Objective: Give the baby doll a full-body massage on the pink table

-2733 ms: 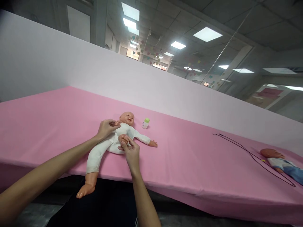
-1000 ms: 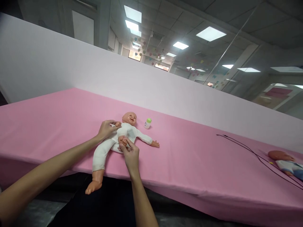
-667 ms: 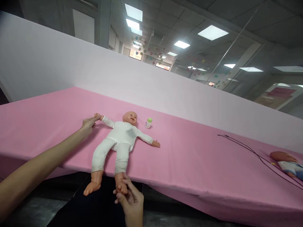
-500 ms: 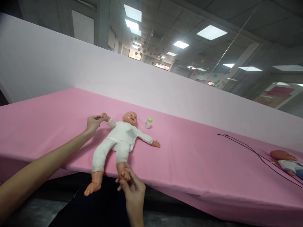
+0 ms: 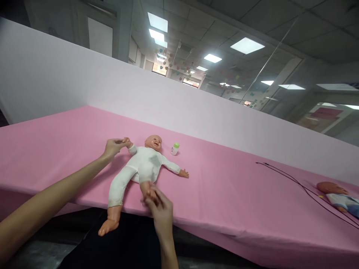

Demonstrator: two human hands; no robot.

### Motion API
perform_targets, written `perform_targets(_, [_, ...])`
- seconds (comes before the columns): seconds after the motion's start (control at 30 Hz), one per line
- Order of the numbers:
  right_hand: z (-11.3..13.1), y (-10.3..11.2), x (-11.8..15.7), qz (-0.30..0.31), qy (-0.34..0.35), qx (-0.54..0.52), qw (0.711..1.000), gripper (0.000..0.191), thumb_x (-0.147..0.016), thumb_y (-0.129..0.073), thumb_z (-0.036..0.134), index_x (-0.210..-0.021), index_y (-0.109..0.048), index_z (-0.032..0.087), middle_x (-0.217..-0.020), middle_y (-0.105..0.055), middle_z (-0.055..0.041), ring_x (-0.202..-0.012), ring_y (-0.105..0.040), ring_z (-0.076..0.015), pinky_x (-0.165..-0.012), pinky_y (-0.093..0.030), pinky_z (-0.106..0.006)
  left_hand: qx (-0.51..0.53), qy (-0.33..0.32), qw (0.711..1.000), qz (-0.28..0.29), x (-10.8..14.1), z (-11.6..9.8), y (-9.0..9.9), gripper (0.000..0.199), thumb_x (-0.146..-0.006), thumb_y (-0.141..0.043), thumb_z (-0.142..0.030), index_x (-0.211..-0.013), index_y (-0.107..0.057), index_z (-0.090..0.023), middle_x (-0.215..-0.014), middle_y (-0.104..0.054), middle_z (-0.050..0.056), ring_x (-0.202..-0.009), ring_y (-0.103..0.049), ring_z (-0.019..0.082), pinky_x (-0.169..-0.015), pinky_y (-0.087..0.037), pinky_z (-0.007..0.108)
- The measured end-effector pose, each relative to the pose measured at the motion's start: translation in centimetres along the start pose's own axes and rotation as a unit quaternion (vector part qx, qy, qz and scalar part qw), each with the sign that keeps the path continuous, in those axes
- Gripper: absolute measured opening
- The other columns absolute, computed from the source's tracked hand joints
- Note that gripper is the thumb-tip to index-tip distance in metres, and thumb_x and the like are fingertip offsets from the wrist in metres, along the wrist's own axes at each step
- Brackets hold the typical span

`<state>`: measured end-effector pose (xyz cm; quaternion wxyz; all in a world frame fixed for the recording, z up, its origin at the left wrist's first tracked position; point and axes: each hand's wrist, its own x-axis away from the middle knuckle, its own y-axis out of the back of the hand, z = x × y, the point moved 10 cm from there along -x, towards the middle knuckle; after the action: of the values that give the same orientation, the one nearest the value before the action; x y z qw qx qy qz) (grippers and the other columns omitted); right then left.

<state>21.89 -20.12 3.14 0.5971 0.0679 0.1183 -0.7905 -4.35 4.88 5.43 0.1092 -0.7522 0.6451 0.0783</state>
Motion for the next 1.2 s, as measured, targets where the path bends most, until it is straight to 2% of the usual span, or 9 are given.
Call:
perform_targets(0.1, [-3.1,2.4,5.4,-0.013,-0.052,-0.043,0.998,0.039,-0.069,-0.096,0.04,-0.103,-0.086,0.025,-0.126,-0.076,-0.0134,-0.074,-0.079,-0.0292,-0.054,-0.065,-0.034,0.011,0.096,0.993,-0.072,-0.8,2.5,4.0,0.031,-0.06,-0.092,-0.045,-0.064,-0.073,-0.02,-0.055,-0.058,-0.002,-0.058,-0.052,0.016,-0.055,-0.035,0.029])
perform_targets(0.2, [-4.3,2.9,7.4,-0.021,-0.049,-0.051,0.997,0.037,-0.069,-0.096,0.039,-0.102,-0.086,0.026,-0.122,-0.078,-0.0126,-0.069,-0.079,-0.0289,-0.051,-0.064,-0.034,0.015,0.105,0.99,-0.097,-0.3,2.7,4.6,0.031,-0.06,-0.092,-0.044,-0.068,-0.075,-0.02,-0.059,-0.062,-0.001,-0.061,-0.056,0.017,-0.057,-0.04,0.029])
perform_targets(0.4, [1.0,0.1,-0.6,-0.027,0.001,0.004,1.0,0.047,-0.078,-0.089,0.042,-0.118,-0.083,0.02,-0.119,-0.079,-0.0142,-0.08,-0.079,-0.028,-0.065,-0.069,-0.037,-0.046,-0.085,0.994,0.053,3.1,-3.0,-3.8,0.025,-0.069,-0.087,-0.039,-0.087,-0.084,-0.022,-0.094,-0.082,0.004,-0.091,-0.074,0.026,-0.08,-0.053,0.034])
perform_targets(0.57, [1.5,-3.4,-7.6,0.011,-0.009,0.023,1.0,0.062,-0.072,-0.09,0.047,-0.123,-0.08,0.013,-0.093,-0.082,-0.0101,-0.069,-0.077,-0.0251,-0.071,-0.069,-0.041,-0.167,-0.113,0.972,0.118,4.8,-2.6,-7.2,0.019,-0.078,-0.078,-0.036,-0.093,-0.086,-0.028,-0.101,-0.084,0.003,-0.095,-0.076,0.028,-0.083,-0.052,0.036])
perform_targets(0.67, [1.5,-2.6,-6.6,0.019,-0.005,0.008,1.0,0.057,-0.076,-0.089,0.047,-0.123,-0.08,0.016,-0.11,-0.081,-0.0124,-0.081,-0.079,-0.0279,-0.077,-0.069,-0.043,-0.148,-0.106,0.977,0.114,3.2,-1.9,-5.8,0.023,-0.074,-0.082,-0.039,-0.092,-0.084,-0.025,-0.102,-0.083,0.005,-0.097,-0.075,0.029,-0.085,-0.053,0.037])
perform_targets(0.77, [0.7,0.2,-1.9,0.035,-0.004,-0.009,0.999,0.041,-0.075,-0.093,0.04,-0.111,-0.083,0.022,-0.129,-0.075,-0.0126,-0.111,-0.075,-0.034,-0.087,-0.068,-0.042,-0.108,-0.09,0.988,0.064,0.4,-1.3,-2.5,0.029,-0.075,-0.078,-0.04,-0.096,-0.08,-0.02,-0.106,-0.081,0.008,-0.099,-0.073,0.028,-0.088,-0.054,0.036])
perform_targets(0.93, [-6.8,4.4,7.1,0.049,-0.103,-0.126,0.985,0.048,-0.068,-0.099,0.043,-0.112,-0.083,0.031,-0.148,-0.064,-0.0125,-0.094,-0.081,-0.0334,-0.073,-0.067,-0.04,-0.275,0.025,0.961,-0.031,-2.7,1.9,4.1,0.043,-0.088,-0.064,-0.047,-0.124,-0.069,-0.023,-0.123,-0.076,0.011,-0.109,-0.071,0.031,-0.089,-0.052,0.041])
perform_targets(1.03, [-11.2,4.5,9.9,0.052,-0.138,-0.21,0.967,0.058,-0.06,-0.102,0.049,-0.112,-0.083,0.034,-0.155,-0.058,-0.0098,-0.122,-0.071,-0.0379,-0.084,-0.065,-0.042,-0.38,0.104,0.919,-0.021,-3.3,4.2,6.5,0.057,-0.089,-0.061,-0.054,-0.136,-0.062,-0.022,-0.134,-0.072,0.017,-0.119,-0.067,0.04,-0.091,-0.051,0.048])
perform_targets(1.2, [-14.2,4.1,11.5,0.085,-0.191,-0.274,0.938,0.061,-0.052,-0.103,0.058,-0.106,-0.081,0.039,-0.154,-0.059,-0.0049,-0.13,-0.066,-0.0366,-0.094,-0.062,-0.054,-0.467,0.132,0.872,0.063,-4.3,6.2,6.9,0.048,-0.092,-0.051,-0.062,-0.108,-0.072,-0.022,-0.111,-0.078,0.016,-0.106,-0.071,0.041,-0.085,-0.052,0.048])
